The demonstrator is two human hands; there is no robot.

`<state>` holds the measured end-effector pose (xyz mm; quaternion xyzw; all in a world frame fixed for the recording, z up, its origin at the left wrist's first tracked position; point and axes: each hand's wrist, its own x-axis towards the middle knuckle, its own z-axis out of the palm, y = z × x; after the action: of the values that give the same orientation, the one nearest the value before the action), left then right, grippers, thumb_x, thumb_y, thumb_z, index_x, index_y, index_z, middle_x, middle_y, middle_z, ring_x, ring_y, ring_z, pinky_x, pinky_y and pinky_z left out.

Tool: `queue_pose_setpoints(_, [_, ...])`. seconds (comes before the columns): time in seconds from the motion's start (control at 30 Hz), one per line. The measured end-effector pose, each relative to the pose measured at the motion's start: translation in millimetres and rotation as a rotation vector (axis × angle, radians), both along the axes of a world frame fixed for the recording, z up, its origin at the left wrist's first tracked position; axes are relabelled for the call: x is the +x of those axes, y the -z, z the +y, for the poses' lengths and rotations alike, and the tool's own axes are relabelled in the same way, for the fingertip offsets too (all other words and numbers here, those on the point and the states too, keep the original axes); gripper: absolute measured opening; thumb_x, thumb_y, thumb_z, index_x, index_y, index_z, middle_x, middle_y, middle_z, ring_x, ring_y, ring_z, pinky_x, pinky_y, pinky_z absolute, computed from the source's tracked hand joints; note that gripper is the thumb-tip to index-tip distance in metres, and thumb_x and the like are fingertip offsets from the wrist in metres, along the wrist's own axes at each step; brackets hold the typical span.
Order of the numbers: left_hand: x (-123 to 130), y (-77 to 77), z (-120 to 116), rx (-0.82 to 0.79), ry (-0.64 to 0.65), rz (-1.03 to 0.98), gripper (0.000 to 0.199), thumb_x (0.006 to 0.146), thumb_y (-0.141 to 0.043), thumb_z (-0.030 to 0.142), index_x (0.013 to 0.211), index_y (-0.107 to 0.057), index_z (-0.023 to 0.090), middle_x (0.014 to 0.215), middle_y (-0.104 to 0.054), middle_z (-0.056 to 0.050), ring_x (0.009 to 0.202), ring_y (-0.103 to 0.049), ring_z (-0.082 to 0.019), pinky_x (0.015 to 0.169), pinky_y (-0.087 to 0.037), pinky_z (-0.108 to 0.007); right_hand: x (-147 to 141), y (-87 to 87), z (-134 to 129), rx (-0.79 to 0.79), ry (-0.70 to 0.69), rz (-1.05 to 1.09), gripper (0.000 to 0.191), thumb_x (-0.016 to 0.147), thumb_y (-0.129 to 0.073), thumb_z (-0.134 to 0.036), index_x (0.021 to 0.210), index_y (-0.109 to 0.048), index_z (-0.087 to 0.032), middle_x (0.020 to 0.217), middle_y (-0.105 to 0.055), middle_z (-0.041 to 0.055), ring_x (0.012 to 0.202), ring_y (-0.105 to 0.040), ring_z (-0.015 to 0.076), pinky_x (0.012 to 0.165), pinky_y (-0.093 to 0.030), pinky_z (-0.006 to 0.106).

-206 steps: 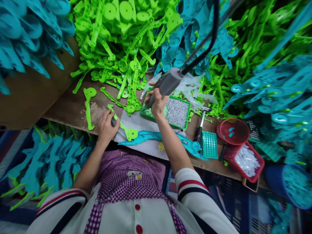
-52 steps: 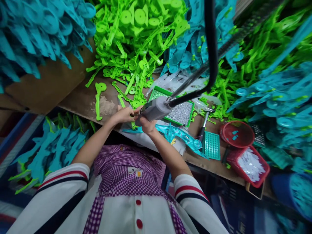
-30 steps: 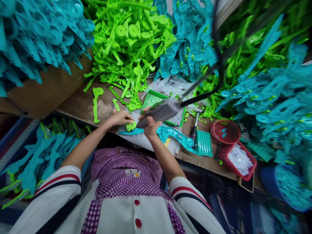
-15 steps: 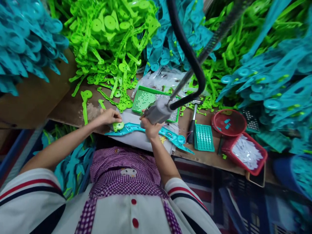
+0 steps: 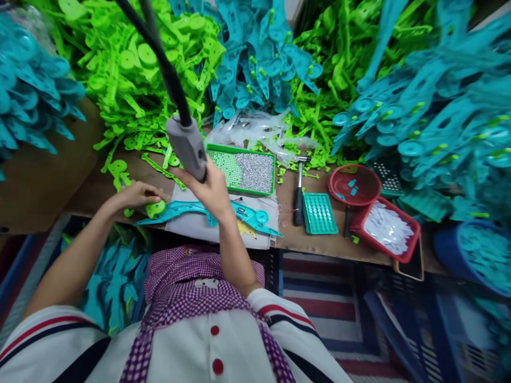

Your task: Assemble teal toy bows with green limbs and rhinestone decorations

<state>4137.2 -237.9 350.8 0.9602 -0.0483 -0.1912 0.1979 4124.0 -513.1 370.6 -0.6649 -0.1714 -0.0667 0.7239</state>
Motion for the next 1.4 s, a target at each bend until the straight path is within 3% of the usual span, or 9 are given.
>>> queue_pose_setpoints(0.1, [-11.0,-4.1,-10.4,-0.007,-0.018,-0.022,0.041,0.073,-0.063,0.055,0.089,-0.074,0.019,0.092,-0.076,-0.009,0.086,-0.067,-0.027,0.082,-0.053,-0.039,1.9,2.5,-2.7,0.021,0.010,-0.046,0.045,0.086,-0.064,-0.048,0.124,-0.057,-0.025,0.112,-0.066,0.0031,0.099,-0.062,0.0182,0.089,-0.052,0.034])
queue_pose_setpoints(0.2, [-39.2,0.1,-38.5,-0.028,-0.056,-0.352,0.039,0.080,-0.058,0.053,0.097,-0.073,0.021,0.103,-0.071,-0.010,0.101,-0.064,-0.029,0.094,-0.049,-0.046,-6.1,42.1,-38.9,-0.047,0.107,-0.024,0.054,0.085,-0.065,-0.048,0.133,-0.053,-0.027,0.124,-0.065,0.0069,0.107,-0.062,0.0204,0.093,-0.051,0.037])
queue_pose_setpoints(0.4, [-86.9,25.6,-107.8,-0.343,-0.096,-0.518,0.019,0.088,-0.058,0.036,0.090,-0.072,0.022,0.095,-0.071,-0.004,0.095,-0.066,-0.019,0.090,-0.052,-0.035,-31.6,115.3,-113.1,-0.541,0.389,0.392,0.035,0.094,-0.048,-0.044,0.099,-0.072,-0.018,0.094,-0.075,0.0092,0.083,-0.068,0.0218,0.078,-0.049,0.034])
queue_pose_setpoints(0.57, [-69.8,31.0,-150.7,-0.422,-0.078,-0.487,0.020,0.090,-0.056,0.033,0.094,-0.071,0.021,0.097,-0.073,-0.005,0.094,-0.066,-0.020,0.086,-0.053,-0.034,-19.5,102.0,-93.7,-0.916,0.206,0.488,0.033,0.092,-0.056,-0.047,0.096,-0.074,-0.020,0.098,-0.077,0.0114,0.093,-0.069,0.0259,0.076,-0.044,0.033])
queue_pose_setpoints(0.77, [-24.9,18.6,-184.7,-0.165,0.289,-0.309,0.030,0.095,-0.045,0.017,0.107,-0.072,0.023,0.105,-0.072,-0.006,0.098,-0.066,-0.021,0.088,-0.049,-0.035,-7.8,109.1,-90.7,-0.857,0.167,0.413,0.023,0.091,-0.057,-0.035,0.094,-0.074,-0.020,0.094,-0.077,0.0085,0.090,-0.069,0.0238,0.077,-0.043,0.032])
queue_pose_setpoints(0.9, [-4.0,25.1,-217.3,0.074,0.298,-0.214,0.027,0.093,-0.049,0.017,0.107,-0.072,0.022,0.104,-0.074,-0.009,0.098,-0.067,-0.025,0.087,-0.046,-0.038,-34.8,121.3,-130.0,-0.711,0.349,0.265,0.027,0.093,-0.050,-0.031,0.101,-0.072,-0.019,0.097,-0.075,0.0081,0.084,-0.066,0.0201,0.080,-0.044,0.032])
queue_pose_setpoints(1.03, [-5.8,37.8,-236.7,0.235,0.259,-0.191,0.024,0.095,-0.050,0.025,0.101,-0.073,0.020,0.095,-0.075,-0.013,0.095,-0.067,-0.030,0.085,-0.043,-0.041,-60.7,127.8,-175.0,-0.955,0.631,0.298,0.029,0.094,-0.049,-0.030,0.104,-0.074,-0.021,0.111,-0.070,0.0133,0.106,-0.059,0.0284,0.093,-0.038,0.046])
queue_pose_setpoints(1.17, [-11.2,48.1,-235.9,0.198,0.304,-0.220,0.025,0.094,-0.049,0.020,0.103,-0.073,0.018,0.100,-0.074,-0.014,0.098,-0.066,-0.030,0.085,-0.043,-0.041,-55.7,140.3,-190.7,-1.192,0.544,0.313,0.029,0.093,-0.048,-0.021,0.103,-0.074,-0.022,0.138,-0.058,0.0142,0.133,-0.041,0.0344,0.100,-0.027,0.055])
queue_pose_setpoints(1.4, [-9.0,60.2,-219.6,-0.099,0.305,-0.308,0.029,0.094,-0.048,0.017,0.115,-0.069,0.020,0.100,-0.070,-0.007,0.098,-0.062,-0.022,0.090,-0.046,-0.036,-65.1,137.8,-193.4,-1.095,0.535,0.194,0.028,0.095,-0.046,-0.026,0.091,-0.073,-0.019,0.120,-0.067,0.0143,0.118,-0.056,0.0296,0.096,-0.036,0.048])
